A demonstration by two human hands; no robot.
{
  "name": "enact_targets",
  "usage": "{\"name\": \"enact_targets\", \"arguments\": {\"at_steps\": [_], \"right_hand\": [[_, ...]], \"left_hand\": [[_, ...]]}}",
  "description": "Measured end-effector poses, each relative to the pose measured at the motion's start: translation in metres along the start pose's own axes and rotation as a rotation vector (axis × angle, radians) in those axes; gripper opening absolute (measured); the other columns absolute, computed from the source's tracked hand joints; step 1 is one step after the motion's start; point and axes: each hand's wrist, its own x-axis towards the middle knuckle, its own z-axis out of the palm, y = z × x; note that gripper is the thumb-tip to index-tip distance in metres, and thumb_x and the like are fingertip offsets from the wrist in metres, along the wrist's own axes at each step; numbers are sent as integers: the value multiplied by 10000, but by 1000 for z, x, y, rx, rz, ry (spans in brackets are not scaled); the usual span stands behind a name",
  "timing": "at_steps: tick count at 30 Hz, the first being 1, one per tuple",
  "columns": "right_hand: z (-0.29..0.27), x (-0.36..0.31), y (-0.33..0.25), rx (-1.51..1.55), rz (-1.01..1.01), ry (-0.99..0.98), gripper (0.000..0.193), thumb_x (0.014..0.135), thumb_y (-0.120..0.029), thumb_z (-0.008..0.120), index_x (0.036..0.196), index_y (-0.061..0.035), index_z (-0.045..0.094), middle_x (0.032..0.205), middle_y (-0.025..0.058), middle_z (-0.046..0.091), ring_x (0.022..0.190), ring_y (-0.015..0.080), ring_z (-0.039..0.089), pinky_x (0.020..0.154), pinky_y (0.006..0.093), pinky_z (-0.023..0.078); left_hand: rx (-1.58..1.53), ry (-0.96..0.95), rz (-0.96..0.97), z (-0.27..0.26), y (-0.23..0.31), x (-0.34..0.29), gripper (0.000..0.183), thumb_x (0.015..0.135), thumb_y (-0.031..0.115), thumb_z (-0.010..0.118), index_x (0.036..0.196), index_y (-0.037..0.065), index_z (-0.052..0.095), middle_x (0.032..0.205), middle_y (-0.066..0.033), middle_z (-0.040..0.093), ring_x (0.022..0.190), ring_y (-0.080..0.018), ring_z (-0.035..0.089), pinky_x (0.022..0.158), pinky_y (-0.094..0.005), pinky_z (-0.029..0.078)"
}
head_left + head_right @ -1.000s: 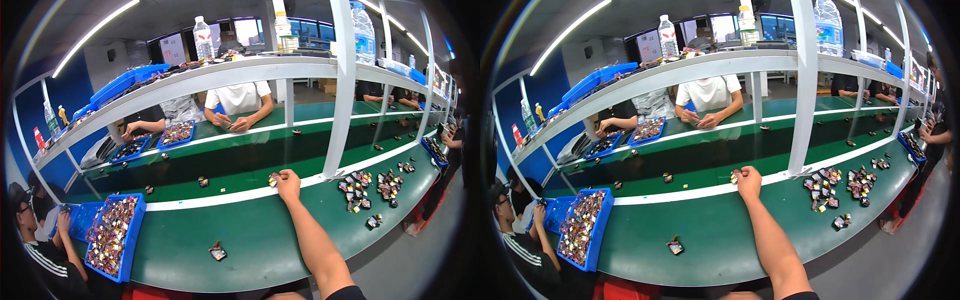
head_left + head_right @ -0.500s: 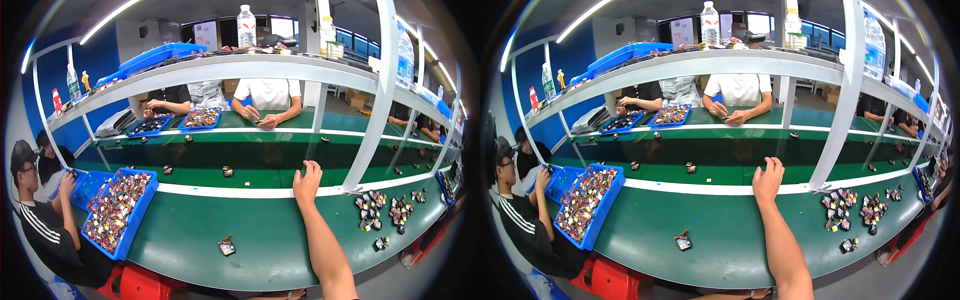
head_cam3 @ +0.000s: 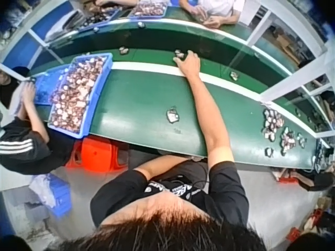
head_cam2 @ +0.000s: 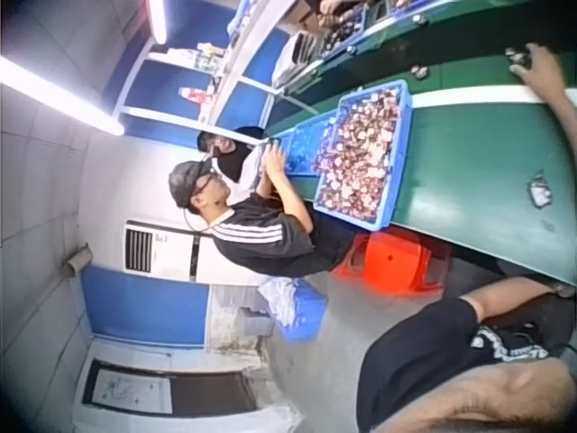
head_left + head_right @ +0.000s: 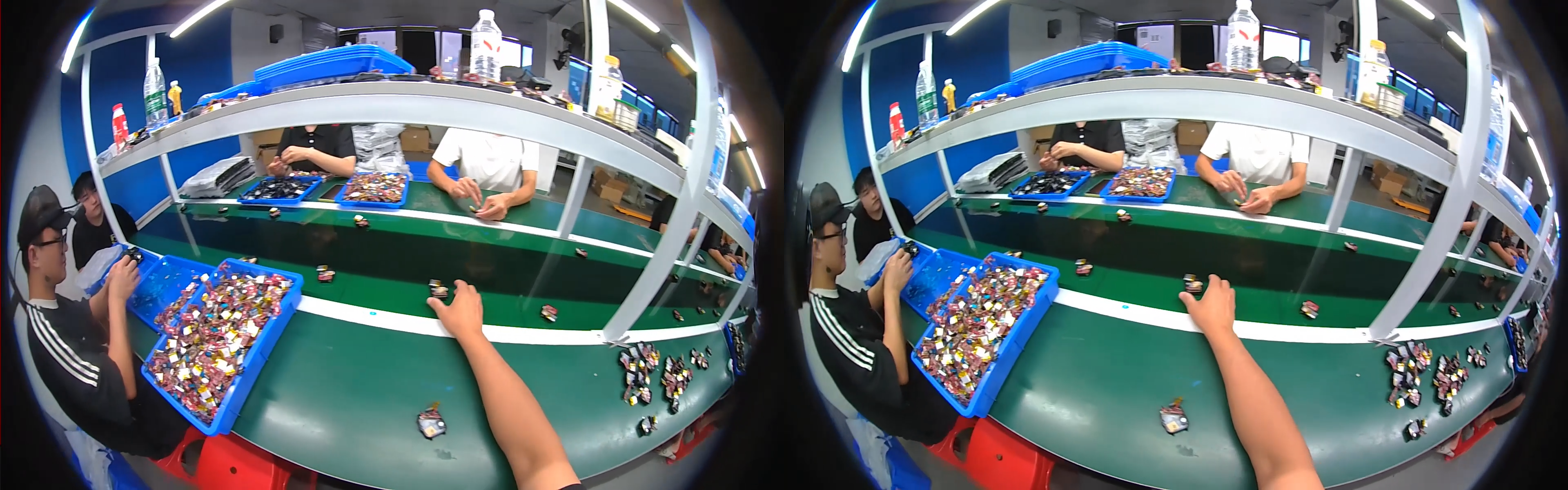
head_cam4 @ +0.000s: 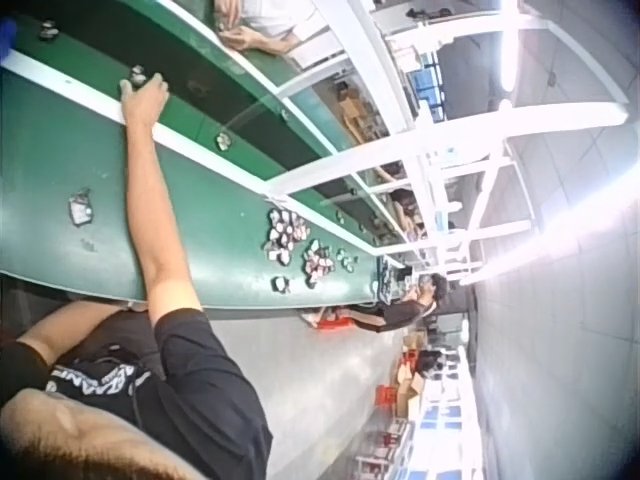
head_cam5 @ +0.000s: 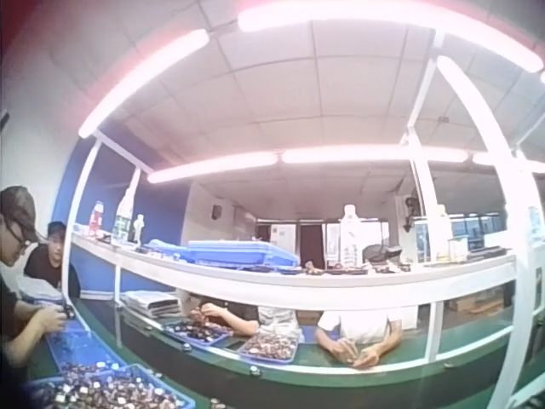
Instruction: The recorder is assembling small electronic components at a workshop bench, joining parts and organizing them on the table.
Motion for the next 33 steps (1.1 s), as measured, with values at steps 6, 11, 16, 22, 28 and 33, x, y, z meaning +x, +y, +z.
{"name": "enact_targets", "arguments": {"at_steps": [6, 11, 16, 22, 28, 33], "right_hand": [[20, 14, -4, -13, -1, -25, 544, 708, -260, 792, 1124, 26, 590, 1072, 195, 601, 1026, 362, 576, 910, 443, 473], [13, 15, 5, 102, -71, 131, 473, 689, -179, 749, 1104, 0, 608, 983, 146, 630, 939, 320, 602, 856, 429, 488], [-18, -22, 30, 333, -125, 217, 435, 703, -139, 743, 1097, -14, 607, 960, 127, 629, 862, 260, 597, 794, 373, 499], [-100, -100, 22, 404, -262, -18, 441, 731, -141, 740, 1142, -44, 614, 1101, 115, 641, 986, 277, 587, 837, 362, 506], [-142, -109, 16, 525, -474, -182, 456, 762, -98, 728, 1201, -71, 608, 1143, 100, 632, 1032, 261, 577, 866, 342, 507], [-142, -110, 7, 489, -562, -242, 483, 749, -52, 727, 1217, -96, 613, 1132, 90, 642, 1024, 267, 589, 891, 371, 500]], "left_hand": [[45, -115, -214, -78, 45, -77, 354, 981, 297, 467, 1081, 4, 639, 1079, -178, 669, 1029, -327, 627, 888, -417, 485], [108, -229, -333, -120, 118, -108, 391, 991, 329, 446, 1106, 3, 628, 1113, -189, 660, 1068, -352, 615, 908, -433, 475], [-311, -482, 502, -197, 229, -107, 300, 954, 293, 587, 1134, 58, 637, 1078, -172, 685, 1014, -303, 653, 914, -457, 481], [-361, 418, 331, -311, 256, -68, 160, 951, 123, 535, 981, 17, 651, 950, -69, 695, 763, -108, 635, 667, -250, 500], [-328, 354, 91, -356, 175, 28, 378, 1027, 323, 443, 1182, 10, 589, 1145, -88, 637, 869, -136, 607, 712, -288, 525], [-655, 6, 115, -356, 155, 35, 304, 1020, 278, 499, 1174, 38, 605, 1030, -35, 656, 867, -114, 623, 767, -281, 526]]}}
